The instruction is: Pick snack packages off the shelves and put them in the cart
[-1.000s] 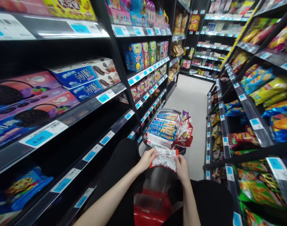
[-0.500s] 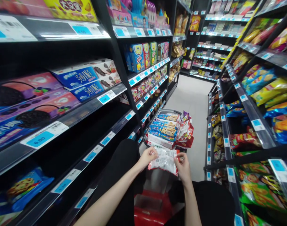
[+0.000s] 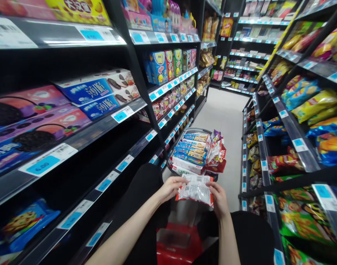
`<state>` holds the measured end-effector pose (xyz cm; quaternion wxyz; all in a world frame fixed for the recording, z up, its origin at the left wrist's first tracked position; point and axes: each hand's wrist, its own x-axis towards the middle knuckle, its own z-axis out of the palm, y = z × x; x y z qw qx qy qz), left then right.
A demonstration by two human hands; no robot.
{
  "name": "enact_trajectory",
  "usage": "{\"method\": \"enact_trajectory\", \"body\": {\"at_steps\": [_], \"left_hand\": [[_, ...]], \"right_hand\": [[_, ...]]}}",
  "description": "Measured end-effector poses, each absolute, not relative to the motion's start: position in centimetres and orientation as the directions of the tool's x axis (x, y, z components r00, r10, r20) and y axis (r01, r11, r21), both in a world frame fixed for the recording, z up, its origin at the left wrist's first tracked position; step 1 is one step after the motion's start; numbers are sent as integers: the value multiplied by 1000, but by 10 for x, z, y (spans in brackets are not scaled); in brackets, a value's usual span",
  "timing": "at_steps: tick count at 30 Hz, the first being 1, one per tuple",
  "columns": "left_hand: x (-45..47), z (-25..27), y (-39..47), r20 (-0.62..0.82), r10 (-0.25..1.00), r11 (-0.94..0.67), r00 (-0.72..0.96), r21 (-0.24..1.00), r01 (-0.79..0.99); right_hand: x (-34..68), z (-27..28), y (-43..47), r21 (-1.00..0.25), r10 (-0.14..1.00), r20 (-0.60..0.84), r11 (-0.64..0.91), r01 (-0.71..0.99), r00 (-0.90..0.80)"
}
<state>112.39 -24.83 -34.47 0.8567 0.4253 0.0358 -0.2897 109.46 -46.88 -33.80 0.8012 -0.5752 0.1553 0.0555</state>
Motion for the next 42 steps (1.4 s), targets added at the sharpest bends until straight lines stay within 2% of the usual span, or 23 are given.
{"method": "enact_trajectory", "body": {"at_steps": [4,7,13,17,20,27,33,42], "left_hand": [[1122,-333,-247,-237,-585,527,775,616,586],[1122,-328,-247,-267,-555,475,788,676,564],[1125,-341,-250,-337,-470,144,816,883,448],[1127,-347,-248,-310,-336,-191,889,947,259],[1129,-345,-248,-264,-281,-310,923,935,173],[1131,-344,-251,-307,-289,-235,907,941,244],[1130,-346,-251,-277,-307,-203,910,954,222],[1132,-349,-250,-268,-327,-168,906,960,224]], "right_hand": [[1093,-337,-472,-851,-53,-296,469,-238,954],[1093,-337,-471,-849,-38,-266,482,-216,963],[1095,-341,-468,-896,-129,-414,231,-379,901],[1097,-342,-475,-936,-179,-323,-83,-341,929],[1100,-343,-478,-950,-163,-269,-118,-289,949],[1102,-348,-477,-899,-93,-432,121,-420,897],[1101,-349,-478,-883,-99,-458,161,-440,883],[1101,-350,-479,-908,-72,-413,107,-405,908]]}}
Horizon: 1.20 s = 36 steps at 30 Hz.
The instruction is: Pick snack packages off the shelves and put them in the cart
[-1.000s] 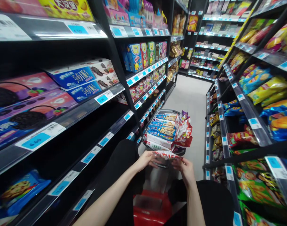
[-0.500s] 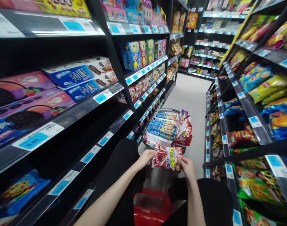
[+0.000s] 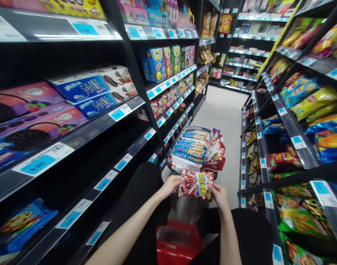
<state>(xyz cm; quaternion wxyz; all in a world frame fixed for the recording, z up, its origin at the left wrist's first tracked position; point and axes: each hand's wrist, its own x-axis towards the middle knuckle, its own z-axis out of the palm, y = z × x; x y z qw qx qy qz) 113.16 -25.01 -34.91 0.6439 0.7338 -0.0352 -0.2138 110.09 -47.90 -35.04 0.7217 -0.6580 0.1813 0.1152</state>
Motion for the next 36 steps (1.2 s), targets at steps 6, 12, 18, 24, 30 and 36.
{"method": "enact_trajectory", "body": {"at_steps": [6,12,18,24,30,36], "left_hand": [[1131,-356,-248,-283,-330,-252,901,946,205],[1131,-356,-253,-374,-346,27,860,913,408],[1132,-345,-254,-424,-282,329,860,800,502],[1134,-355,-253,-299,-114,209,948,925,317],[1133,-350,-251,-289,-116,228,950,924,308],[1136,-354,-253,-299,-94,232,950,921,313]], "right_hand": [[1103,-354,-483,-944,-113,-306,-92,-317,945],[1102,-351,-484,-960,-105,-276,-26,-280,955],[1104,-360,-481,-963,-103,-209,193,-186,972],[1103,-369,-470,-976,-119,-213,74,-206,970],[1102,-360,-460,-950,-117,-245,228,-214,962],[1104,-363,-459,-951,-160,-235,242,-193,959]]}}
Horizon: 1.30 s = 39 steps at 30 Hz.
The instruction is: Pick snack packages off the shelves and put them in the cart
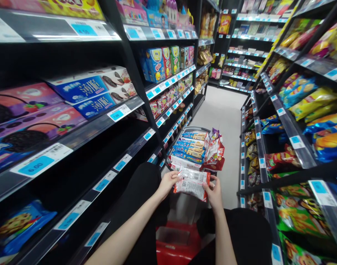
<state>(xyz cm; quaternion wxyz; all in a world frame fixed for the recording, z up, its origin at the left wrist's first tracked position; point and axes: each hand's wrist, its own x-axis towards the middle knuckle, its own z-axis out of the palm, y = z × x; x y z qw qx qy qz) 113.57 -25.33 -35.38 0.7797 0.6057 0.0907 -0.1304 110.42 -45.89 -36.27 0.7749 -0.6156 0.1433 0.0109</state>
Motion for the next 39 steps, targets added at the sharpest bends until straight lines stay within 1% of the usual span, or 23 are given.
{"method": "enact_trajectory", "body": {"at_steps": [4,6,8,9,10,11,13,15,18,20,22,24,26,29,32,39], "left_hand": [[1136,-352,-252,-253,-46,119,966,959,257],[1135,-348,-250,-159,5,-29,987,987,159],[1133,-344,-248,-40,39,-216,998,975,47],[1132,-343,-247,-1,40,-283,999,959,13],[1131,-343,-247,7,31,-313,999,950,3],[1129,-343,-247,-17,15,-301,1000,953,21],[1128,-344,-247,-96,-28,-201,995,976,88],[1128,-346,-247,-126,-74,-104,989,988,118],[1130,-346,-247,-95,-106,9,990,995,97],[1132,-345,-247,-146,-103,116,984,981,158],[1134,-346,-248,-210,-89,177,974,959,223],[1136,-348,-248,-224,-62,185,973,955,232],[1137,-350,-249,-206,-22,177,978,962,206],[1138,-351,-250,-201,51,211,978,960,187],[1138,-350,-251,-202,116,259,973,951,167],[1140,-351,-251,-267,58,281,962,929,241]], "right_hand": [[1105,-368,-463,-984,-112,-153,104,-142,982],[1106,-366,-464,-994,-120,-105,37,-101,987],[1105,-363,-465,-997,-157,-81,-1,-82,984],[1105,-361,-465,-996,-173,-84,-8,-87,981],[1105,-359,-465,-995,-185,-98,-7,-101,978],[1104,-357,-465,-993,-191,-120,2,-122,974],[1104,-356,-467,-986,-193,-166,33,-163,967],[1103,-357,-471,-983,-184,-180,67,-170,966],[1102,-360,-478,-990,-171,-123,91,-108,978],[1101,-361,-479,-991,-155,-85,115,-67,984],[1101,-361,-477,-992,-146,-77,112,-61,986],[1101,-361,-471,-995,-165,-84,73,-73,983],[1102,-362,-466,-995,-201,-91,55,-82,975],[1103,-365,-461,-992,-250,-104,98,-82,963],[1105,-370,-463,-989,-268,-114,118,-85,957],[1105,-369,-465,-986,-272,-136,131,-103,953]]}}
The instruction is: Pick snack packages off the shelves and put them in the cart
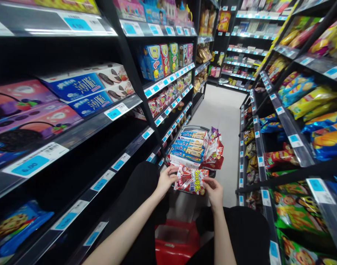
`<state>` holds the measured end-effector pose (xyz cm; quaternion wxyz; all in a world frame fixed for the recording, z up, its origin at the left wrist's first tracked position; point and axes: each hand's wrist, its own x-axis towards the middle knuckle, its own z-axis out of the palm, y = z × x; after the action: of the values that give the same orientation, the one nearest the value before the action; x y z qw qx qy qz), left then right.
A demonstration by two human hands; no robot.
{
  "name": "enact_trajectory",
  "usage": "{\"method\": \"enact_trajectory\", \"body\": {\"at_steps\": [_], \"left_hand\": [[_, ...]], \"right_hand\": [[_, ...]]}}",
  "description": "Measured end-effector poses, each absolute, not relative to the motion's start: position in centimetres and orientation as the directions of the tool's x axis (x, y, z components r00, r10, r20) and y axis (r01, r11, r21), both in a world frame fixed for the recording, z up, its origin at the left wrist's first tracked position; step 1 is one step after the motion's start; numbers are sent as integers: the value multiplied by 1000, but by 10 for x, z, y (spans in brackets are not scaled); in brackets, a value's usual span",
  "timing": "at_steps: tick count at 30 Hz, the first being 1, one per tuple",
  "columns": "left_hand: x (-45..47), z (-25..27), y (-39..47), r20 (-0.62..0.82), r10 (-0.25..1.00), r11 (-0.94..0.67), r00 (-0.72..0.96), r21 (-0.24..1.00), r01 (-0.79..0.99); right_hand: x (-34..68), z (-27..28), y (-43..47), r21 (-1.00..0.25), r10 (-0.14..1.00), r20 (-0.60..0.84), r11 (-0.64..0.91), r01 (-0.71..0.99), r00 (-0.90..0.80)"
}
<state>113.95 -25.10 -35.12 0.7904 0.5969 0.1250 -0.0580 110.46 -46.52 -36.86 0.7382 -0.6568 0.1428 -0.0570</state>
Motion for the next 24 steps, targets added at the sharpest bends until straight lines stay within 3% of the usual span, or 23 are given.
{"method": "enact_trajectory", "body": {"at_steps": [9,24], "left_hand": [[1140,-347,-250,-303,26,331,953,902,278],[1139,-347,-250,-264,14,285,964,926,250]], "right_hand": [[1104,-366,-465,-986,-277,-143,126,-111,950],[1107,-369,-464,-984,-296,-148,136,-112,944]]}}
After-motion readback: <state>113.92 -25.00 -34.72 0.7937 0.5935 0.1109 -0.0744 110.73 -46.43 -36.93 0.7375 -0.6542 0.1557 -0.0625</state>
